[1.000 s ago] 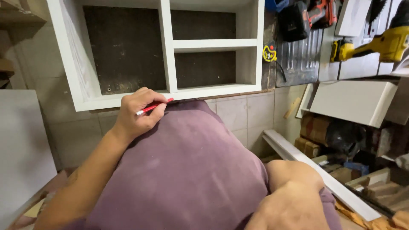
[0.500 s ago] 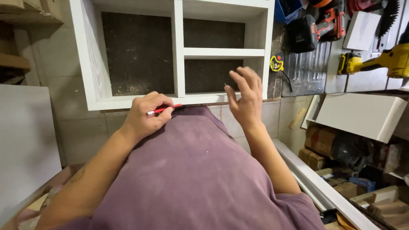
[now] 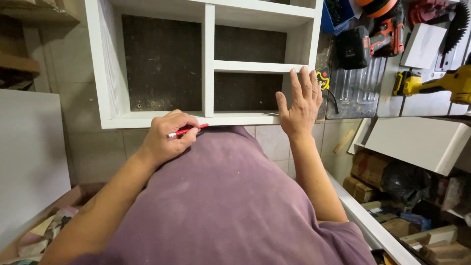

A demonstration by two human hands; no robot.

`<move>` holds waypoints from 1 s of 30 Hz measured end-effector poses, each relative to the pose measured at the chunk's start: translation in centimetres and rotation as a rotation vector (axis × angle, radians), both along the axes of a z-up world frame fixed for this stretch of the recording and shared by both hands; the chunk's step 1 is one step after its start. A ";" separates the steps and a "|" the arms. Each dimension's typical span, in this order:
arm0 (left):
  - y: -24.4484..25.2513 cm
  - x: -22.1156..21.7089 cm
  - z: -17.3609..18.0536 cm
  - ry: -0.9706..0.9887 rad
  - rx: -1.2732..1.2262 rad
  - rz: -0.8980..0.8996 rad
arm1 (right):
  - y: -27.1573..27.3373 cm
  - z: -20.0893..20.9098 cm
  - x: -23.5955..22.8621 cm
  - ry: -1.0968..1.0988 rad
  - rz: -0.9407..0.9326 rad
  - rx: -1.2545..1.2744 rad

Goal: Measuring and marking positions on a wooden shelf unit using a tape measure and pencil

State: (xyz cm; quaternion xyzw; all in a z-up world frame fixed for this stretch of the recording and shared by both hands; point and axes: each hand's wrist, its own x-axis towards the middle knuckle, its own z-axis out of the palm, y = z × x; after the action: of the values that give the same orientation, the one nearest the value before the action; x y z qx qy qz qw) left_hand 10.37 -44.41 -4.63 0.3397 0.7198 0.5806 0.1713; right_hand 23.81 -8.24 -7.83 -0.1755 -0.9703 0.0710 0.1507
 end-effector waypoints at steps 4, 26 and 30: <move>0.1 -0.1 0.8 -0.013 -0.010 -0.006 | -0.1 0.1 0.0 -0.002 -0.005 0.001; 0.4 -0.2 1.3 -0.016 -0.028 0.005 | -0.5 0.5 -0.1 0.023 -0.007 0.005; 0.3 -0.2 1.3 -0.027 -0.036 -0.006 | -0.6 0.6 -0.2 0.024 -0.012 0.006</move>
State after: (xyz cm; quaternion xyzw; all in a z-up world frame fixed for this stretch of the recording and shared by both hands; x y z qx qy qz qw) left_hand 10.19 -44.13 -3.38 0.3310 0.7267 0.5716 0.1889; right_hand 23.64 -8.83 -7.22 -0.1800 -0.9675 0.0694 0.1632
